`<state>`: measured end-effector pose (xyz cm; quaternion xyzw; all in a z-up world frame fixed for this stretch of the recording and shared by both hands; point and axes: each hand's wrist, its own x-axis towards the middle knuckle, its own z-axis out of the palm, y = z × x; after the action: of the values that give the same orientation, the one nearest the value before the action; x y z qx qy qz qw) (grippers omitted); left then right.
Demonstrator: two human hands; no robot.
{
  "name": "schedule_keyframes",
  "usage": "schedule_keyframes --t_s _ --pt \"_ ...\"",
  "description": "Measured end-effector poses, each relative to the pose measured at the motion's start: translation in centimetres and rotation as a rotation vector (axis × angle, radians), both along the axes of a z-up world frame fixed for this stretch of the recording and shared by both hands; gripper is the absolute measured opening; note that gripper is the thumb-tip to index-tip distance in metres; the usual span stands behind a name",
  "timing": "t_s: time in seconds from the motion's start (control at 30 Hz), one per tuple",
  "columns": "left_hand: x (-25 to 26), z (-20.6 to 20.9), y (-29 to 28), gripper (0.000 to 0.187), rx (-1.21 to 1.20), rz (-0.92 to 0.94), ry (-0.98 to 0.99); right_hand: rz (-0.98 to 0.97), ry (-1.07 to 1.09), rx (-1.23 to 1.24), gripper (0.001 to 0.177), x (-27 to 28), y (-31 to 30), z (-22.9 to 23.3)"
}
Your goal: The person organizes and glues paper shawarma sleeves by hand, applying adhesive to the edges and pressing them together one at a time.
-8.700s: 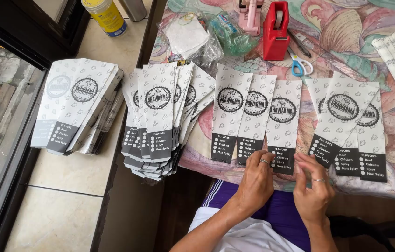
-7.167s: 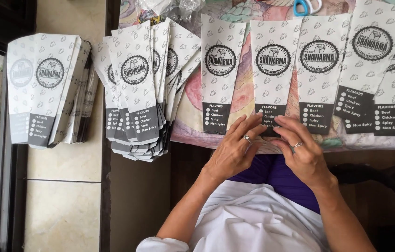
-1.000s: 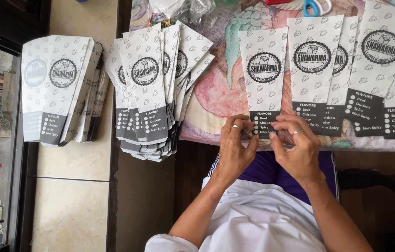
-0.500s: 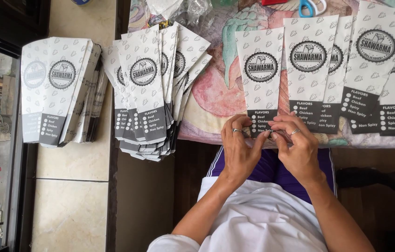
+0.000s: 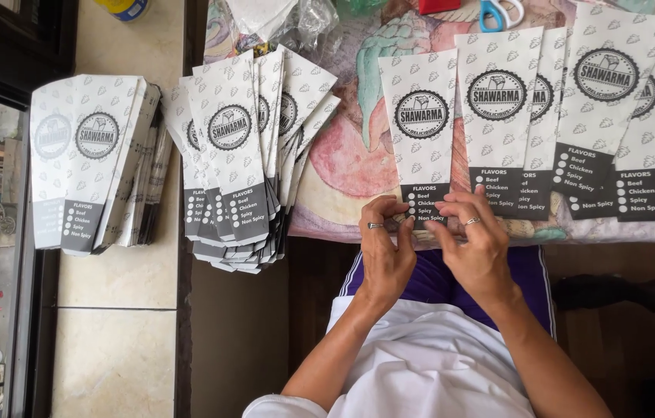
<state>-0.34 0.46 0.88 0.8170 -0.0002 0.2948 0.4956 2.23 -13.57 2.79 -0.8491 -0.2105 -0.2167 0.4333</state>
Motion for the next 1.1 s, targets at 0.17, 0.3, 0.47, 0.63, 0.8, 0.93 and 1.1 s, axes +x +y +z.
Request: schedule_keyframes --t_s 0.17,0.3,0.47,0.63,0.8,0.93,1.1 --pt "-0.1 0.0 -0.4 0.027 -0.008 0.004 0.032 0.036 0.145 0.049 0.011 0.2 -0.9 1.1" --pt "0.1 -1.1 -0.7 0.052 0.124 0.027 0.016 0.014 0.132 0.041 0.013 0.0 -0.7 1.3" --pt "-0.2 -0.5 -0.2 0.048 0.017 -0.022 0.074 0.032 0.152 0.07 0.009 0.1 -0.6 1.8" --pt "-0.4 0.5 0.2 0.043 -0.141 -0.07 0.147 0.026 0.139 0.072 0.01 -0.2 -0.4 1.7" --pt "-0.5 0.4 0.2 0.041 -0.046 -0.03 0.141 -0.025 0.045 0.054 0.015 -0.3 0.0 1.0" --pt "-0.3 -0.3 0.2 0.038 -0.032 -0.047 0.101 0.013 0.109 0.102 0.009 -0.1 -0.8 1.2" --pt "-0.3 -0.5 0.1 0.03 0.052 -0.057 0.024 0.013 0.067 0.117 0.017 -0.4 -0.5 1.8"
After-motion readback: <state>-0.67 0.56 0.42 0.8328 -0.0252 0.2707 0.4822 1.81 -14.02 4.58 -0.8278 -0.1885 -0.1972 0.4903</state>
